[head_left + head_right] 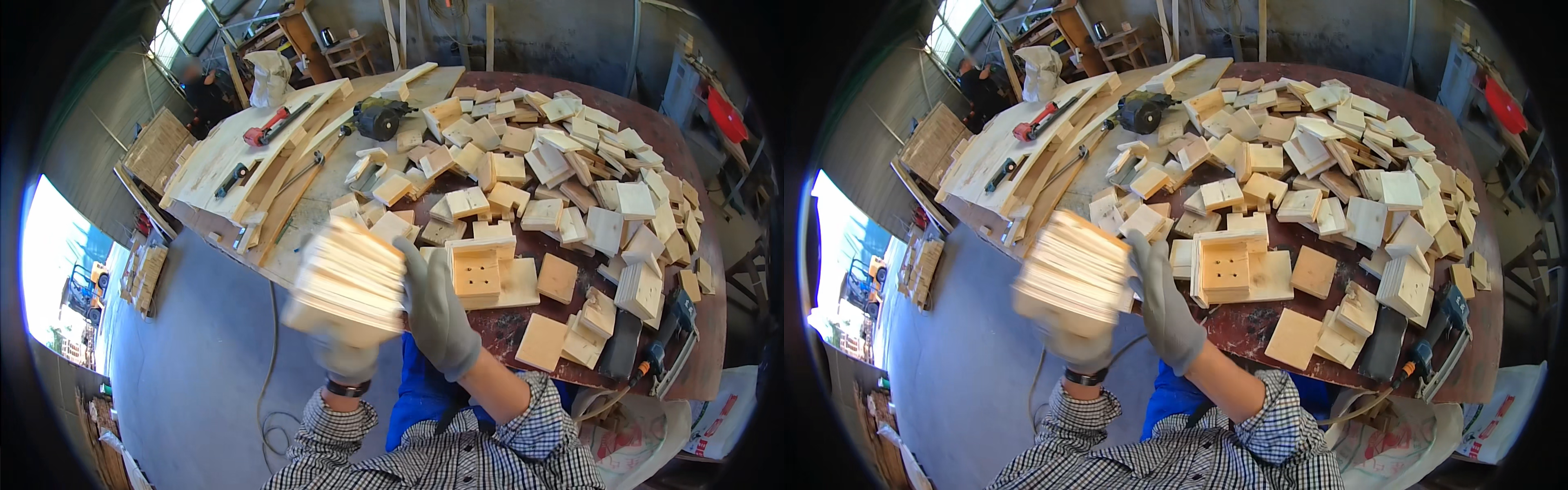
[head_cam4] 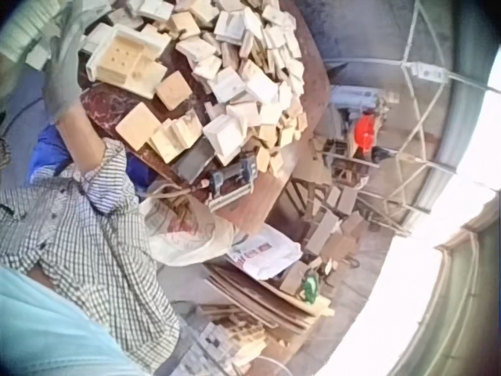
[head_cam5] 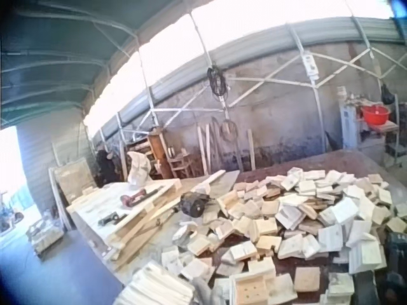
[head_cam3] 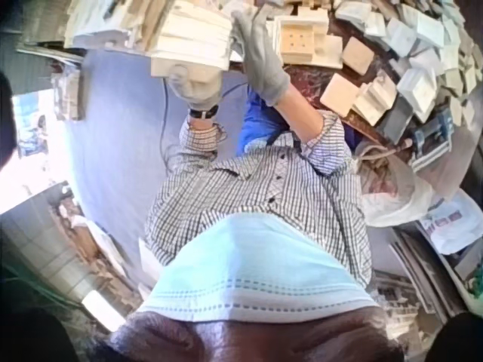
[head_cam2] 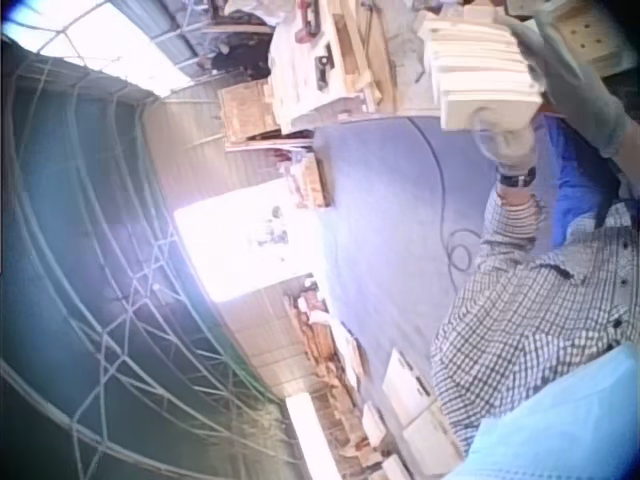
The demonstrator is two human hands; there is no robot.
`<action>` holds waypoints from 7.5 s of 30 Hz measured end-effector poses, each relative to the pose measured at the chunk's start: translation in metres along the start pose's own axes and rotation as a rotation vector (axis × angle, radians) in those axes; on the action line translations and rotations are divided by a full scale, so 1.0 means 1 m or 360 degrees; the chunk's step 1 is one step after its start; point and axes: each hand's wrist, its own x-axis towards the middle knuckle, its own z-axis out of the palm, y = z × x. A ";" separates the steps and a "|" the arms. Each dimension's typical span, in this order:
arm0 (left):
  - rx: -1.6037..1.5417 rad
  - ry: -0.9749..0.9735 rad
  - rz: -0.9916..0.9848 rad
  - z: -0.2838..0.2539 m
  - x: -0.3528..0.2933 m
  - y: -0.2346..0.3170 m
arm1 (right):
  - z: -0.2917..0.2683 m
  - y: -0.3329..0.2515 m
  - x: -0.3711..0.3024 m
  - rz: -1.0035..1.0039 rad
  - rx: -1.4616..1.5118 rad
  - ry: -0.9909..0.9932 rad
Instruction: The person assembles small wooden boxes by hand, aligning pre-drilled pieces and securing them with a nail gun. They then sand the edges of the assembled boxes with a sanding block.
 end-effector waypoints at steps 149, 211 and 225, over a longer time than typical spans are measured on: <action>0.1809 -0.0276 -0.1033 -0.257 0.200 -0.190 | -0.039 -0.015 -0.067 0.0892 0.0926 -0.0293; 0.1493 -0.1442 -0.0017 0.115 0.080 -0.084 | -0.183 -0.122 -0.209 0.0620 -0.0040 0.0957; 0.1642 -0.2400 0.0614 0.340 0.108 -0.258 | -0.185 -0.127 -0.229 0.0843 0.0001 0.0888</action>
